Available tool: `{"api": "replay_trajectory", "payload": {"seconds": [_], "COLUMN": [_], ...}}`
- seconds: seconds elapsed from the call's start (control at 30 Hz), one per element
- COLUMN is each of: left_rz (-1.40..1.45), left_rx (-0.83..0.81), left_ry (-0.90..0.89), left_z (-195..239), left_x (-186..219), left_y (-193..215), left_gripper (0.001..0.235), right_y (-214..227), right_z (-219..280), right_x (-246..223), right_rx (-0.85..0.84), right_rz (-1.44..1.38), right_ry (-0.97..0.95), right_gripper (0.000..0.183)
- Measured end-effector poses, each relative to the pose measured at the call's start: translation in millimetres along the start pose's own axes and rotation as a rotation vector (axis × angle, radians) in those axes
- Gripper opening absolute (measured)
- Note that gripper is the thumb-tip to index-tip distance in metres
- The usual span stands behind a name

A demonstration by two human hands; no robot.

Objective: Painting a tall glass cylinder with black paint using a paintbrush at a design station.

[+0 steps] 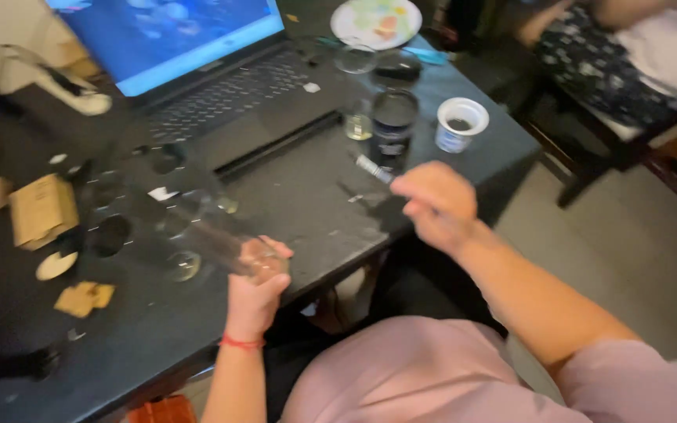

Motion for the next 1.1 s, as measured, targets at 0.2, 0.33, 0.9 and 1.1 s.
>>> {"api": "replay_trajectory", "payload": {"seconds": [0.2,0.33,0.9,1.1], "left_rz": [0.115,0.046,0.141,0.326], "left_rx": [-0.084,-0.065,-0.128,-0.262], "left_ry": [0.112,0.106,0.202,0.228], "left_z": [6.5,4.9,0.4,3.2], "left_x": [-11.1,-7.8,14.1,4.5], "left_y": [7.5,3.6,-1.5,3.8], "left_gripper": [0.04,0.033,0.028,0.042], "right_y": [96.8,98.4,-39.2,-32.9], "right_z": [-46.3,-71.1,-36.2,-48.9], "right_x": [64.0,60.1,65.5,32.0], "right_rx": [0.192,0.054,-0.189,-0.158], "right_rz": [0.036,-0.04,-0.184,-0.173], "right_ry": [-0.427,-0.409,-0.407,-0.15], "right_gripper": [0.016,0.04,0.054,0.052]}}
Point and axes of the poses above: each hand's wrist, its own z-axis away from the middle knuckle, its own y-axis out of the back of the hand, x = y × z, the point moved 2 cm from there along -z, towards the middle knuckle, and after that the axes turned 14 degrees about x, right-handed, at the moved point
